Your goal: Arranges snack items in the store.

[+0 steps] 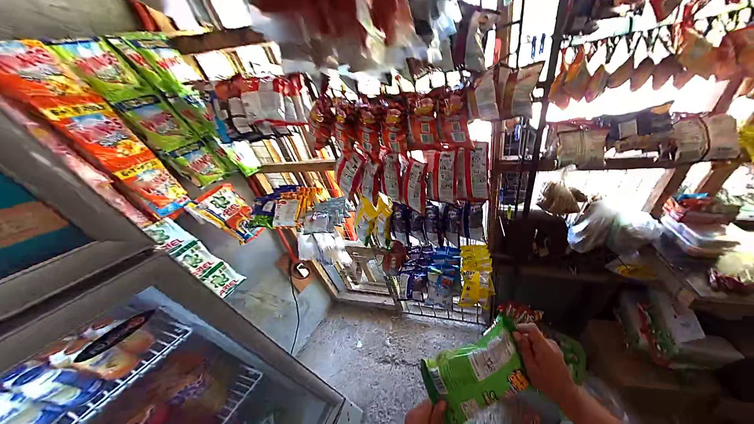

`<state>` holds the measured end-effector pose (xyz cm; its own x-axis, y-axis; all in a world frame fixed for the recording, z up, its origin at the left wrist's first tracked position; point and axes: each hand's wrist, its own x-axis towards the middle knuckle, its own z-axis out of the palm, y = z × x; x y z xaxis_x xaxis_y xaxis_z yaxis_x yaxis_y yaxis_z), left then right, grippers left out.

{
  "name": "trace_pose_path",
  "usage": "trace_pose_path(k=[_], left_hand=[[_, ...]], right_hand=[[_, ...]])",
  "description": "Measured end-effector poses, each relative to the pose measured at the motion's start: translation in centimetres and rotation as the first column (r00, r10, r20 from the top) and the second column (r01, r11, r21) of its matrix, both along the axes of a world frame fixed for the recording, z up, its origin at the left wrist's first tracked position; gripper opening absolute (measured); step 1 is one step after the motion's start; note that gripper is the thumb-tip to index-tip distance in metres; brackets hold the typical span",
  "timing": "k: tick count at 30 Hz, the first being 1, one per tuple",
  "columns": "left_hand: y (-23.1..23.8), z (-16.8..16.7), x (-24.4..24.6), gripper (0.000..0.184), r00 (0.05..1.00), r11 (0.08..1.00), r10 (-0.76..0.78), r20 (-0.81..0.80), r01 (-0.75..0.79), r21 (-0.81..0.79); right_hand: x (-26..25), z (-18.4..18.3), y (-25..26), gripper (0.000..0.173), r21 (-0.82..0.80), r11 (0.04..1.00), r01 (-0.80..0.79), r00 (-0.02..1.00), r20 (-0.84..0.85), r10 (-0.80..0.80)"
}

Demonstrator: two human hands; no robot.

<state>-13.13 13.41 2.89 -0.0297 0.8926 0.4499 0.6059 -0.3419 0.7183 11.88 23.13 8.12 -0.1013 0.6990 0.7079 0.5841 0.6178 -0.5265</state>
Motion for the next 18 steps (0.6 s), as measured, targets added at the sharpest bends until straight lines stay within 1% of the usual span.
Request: trace_pose_path(k=[1, 2, 3, 4, 5, 6, 7, 8, 9, 11, 12, 13, 15, 18], left_hand=[[0.1, -0.4, -1.1, 0.048, 0.991, 0.99, -0.092, 0.092, 0.101, -0.101], [0.3, -1.0, -2.2, 0.045, 0.968, 0.957, -0.161, 0.192, 0.201, -0.208], [0.5, -1.7, -3.2, 0.039, 0.944, 0.908, -0.183, 0.275, 0.27, -0.321], [0.8, -2.4, -4.2, 0.035, 0.935, 0.856, -0.157, 0.317, 0.289, -0.429], [1.1, -2.9, -5.0, 0.032, 0.945, 0.826, -0.088, 0.316, 0.246, -0.508], [1.6, -3.2, -5.9, 0.03, 0.956, 0.834, -0.018, 0.293, 0.176, -0.523], [2.3, -3.2, -6.7, 0.031, 0.963, 0.859, 0.024, 0.269, 0.118, -0.499], [3.0, -2.6, -7.3, 0.035, 0.968, 0.88, 0.023, 0.248, 0.098, -0.465], [3.7, -1.7, -8.0, 0.042, 0.977, 0.894, -0.023, 0.214, 0.116, -0.433], [5.3, -0.2, -8.8, 0.061, 0.975, 0.894, -0.185, 0.124, 0.219, -0.39], [6.0, 0.0, -9.0, 0.066, 0.961, 0.88, -0.266, 0.078, 0.276, -0.386], [6.7, -0.2, -9.1, 0.067, 0.938, 0.861, -0.345, 0.044, 0.335, -0.384], [7.8, -1.0, -9.1, 0.061, 0.875, 0.802, -0.485, 0.02, 0.453, -0.389], [8.8, -2.8, -9.0, 0.037, 0.793, 0.731, -0.607, 0.045, 0.58, -0.36]], right_hand=[[-0.3, 0.5, -0.2, 0.031, -0.004, 0.998, -0.055, 0.999, -0.003, 0.055], [-0.6, 0.8, -0.4, 0.03, -0.011, 0.994, -0.11, 0.994, 0.01, 0.111], [-1.0, 1.0, -0.5, 0.029, -0.025, 0.986, -0.162, 0.986, 0.039, 0.163], [-1.5, 1.0, -0.5, 0.029, -0.043, 0.978, -0.204, 0.974, 0.09, 0.207], [-2.0, 1.0, -0.4, 0.029, -0.063, 0.97, -0.236, 0.957, 0.156, 0.243], [-2.6, 0.8, 0.0, 0.029, -0.082, 0.961, -0.264, 0.933, 0.232, 0.276], [-3.3, 0.5, 0.3, 0.03, -0.111, 0.953, -0.282, 0.901, 0.309, 0.303], [-4.0, 0.2, 0.5, 0.03, -0.17, 0.94, -0.295, 0.863, 0.374, 0.338], [-4.8, -0.2, 0.5, 0.03, -0.247, 0.92, -0.303, 0.828, 0.41, 0.383], [-6.2, -1.5, 0.5, 0.032, -0.414, 0.854, -0.315, 0.77, 0.414, 0.485], [-7.0, -2.8, 0.2, 0.032, -0.431, 0.837, -0.337, 0.764, 0.395, 0.511], [-7.7, -4.4, 0.0, 0.03, -0.374, 0.853, -0.364, 0.775, 0.387, 0.5], [-9.1, -6.9, -0.5, 0.029, -0.273, 0.887, -0.373, 0.812, 0.367, 0.454], [-10.6, -8.8, -1.4, 0.031, -0.158, 0.932, -0.326, 0.88, 0.31, 0.361]])
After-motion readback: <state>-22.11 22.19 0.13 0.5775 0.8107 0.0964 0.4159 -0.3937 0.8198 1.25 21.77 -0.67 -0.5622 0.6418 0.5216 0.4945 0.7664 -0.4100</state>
